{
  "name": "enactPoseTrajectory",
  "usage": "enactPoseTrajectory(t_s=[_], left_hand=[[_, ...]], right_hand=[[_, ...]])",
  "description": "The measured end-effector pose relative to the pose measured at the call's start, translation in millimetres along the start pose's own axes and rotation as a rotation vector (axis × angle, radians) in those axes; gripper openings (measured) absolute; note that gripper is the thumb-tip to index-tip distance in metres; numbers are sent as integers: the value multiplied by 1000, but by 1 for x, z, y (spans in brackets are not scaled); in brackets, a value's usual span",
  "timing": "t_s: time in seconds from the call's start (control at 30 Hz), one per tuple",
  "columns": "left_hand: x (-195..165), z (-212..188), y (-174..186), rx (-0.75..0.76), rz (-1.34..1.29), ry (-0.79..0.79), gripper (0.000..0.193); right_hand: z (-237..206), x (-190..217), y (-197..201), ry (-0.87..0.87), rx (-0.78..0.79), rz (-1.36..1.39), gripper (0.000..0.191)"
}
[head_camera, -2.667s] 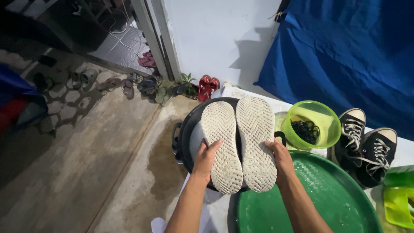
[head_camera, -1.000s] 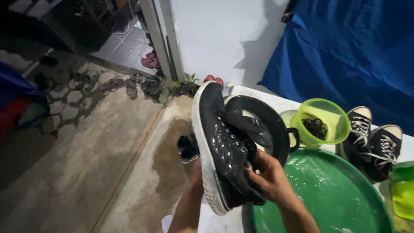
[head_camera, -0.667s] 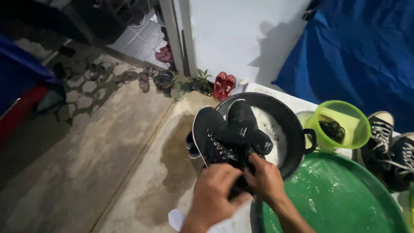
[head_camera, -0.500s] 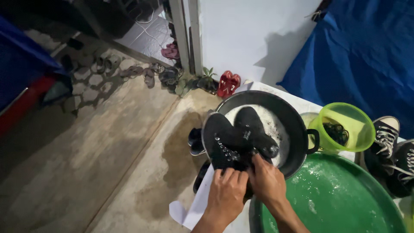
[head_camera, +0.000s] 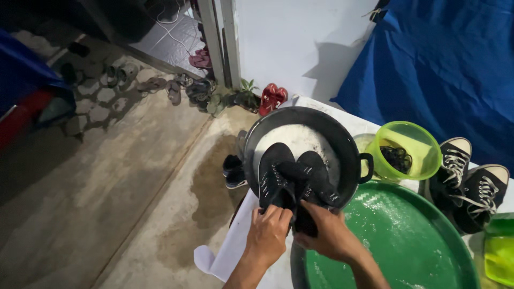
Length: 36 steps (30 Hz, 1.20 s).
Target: The person washes a pair of black sneakers by hand using a brush and soapy water in a black basin. They scrub the uppers, soles, and laces, rinse the shoes in a green basin, and place the cleaned shoes on the floor.
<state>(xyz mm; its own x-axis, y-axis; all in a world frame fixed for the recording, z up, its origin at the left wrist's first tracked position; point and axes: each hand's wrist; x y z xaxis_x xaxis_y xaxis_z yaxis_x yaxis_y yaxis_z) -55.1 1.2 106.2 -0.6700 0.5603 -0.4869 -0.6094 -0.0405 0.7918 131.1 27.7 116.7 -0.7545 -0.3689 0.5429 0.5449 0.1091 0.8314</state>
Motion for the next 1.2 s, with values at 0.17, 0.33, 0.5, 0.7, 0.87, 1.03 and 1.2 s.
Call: enactPoseTrajectory(t_s=[0.17, 0.33, 0.5, 0.7, 0.87, 1.03, 1.2], left_hand=[[-2, -2, 3, -25, -13, -4, 23], [1, -11, 27, -108, -23, -43, 29], [15, -24, 72, -158, -49, -138, 32], [78, -57, 143, -174, -31, -230, 27], [138, -92, 192, -95, -33, -202, 29], [194, -110, 210, -76, -32, -197, 28], [238, -118, 205, -50, -40, -199, 22]], right_hand=[[-12, 11, 13, -375, 145, -35, 78], [-19, 39, 15, -301, 43, -11, 61], [-17, 87, -1, -205, -64, -76, 65], [4, 160, -52, -71, -235, -91, 56], [33, 214, -106, -109, -260, -55, 52], [61, 245, -152, -96, -293, -12, 51], [86, 251, -188, -132, -236, -23, 50]])
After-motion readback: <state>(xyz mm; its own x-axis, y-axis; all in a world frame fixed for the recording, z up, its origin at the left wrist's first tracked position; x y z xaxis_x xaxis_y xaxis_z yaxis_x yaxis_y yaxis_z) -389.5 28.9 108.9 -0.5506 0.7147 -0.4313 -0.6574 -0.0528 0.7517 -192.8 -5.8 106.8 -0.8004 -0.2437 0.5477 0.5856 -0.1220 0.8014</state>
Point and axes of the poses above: each hand's wrist, its own z-axis towards the middle knuckle, its own y-axis out of the back of the hand, x = y × z, and after that the axes turned 10 degrees about -y, right-handed
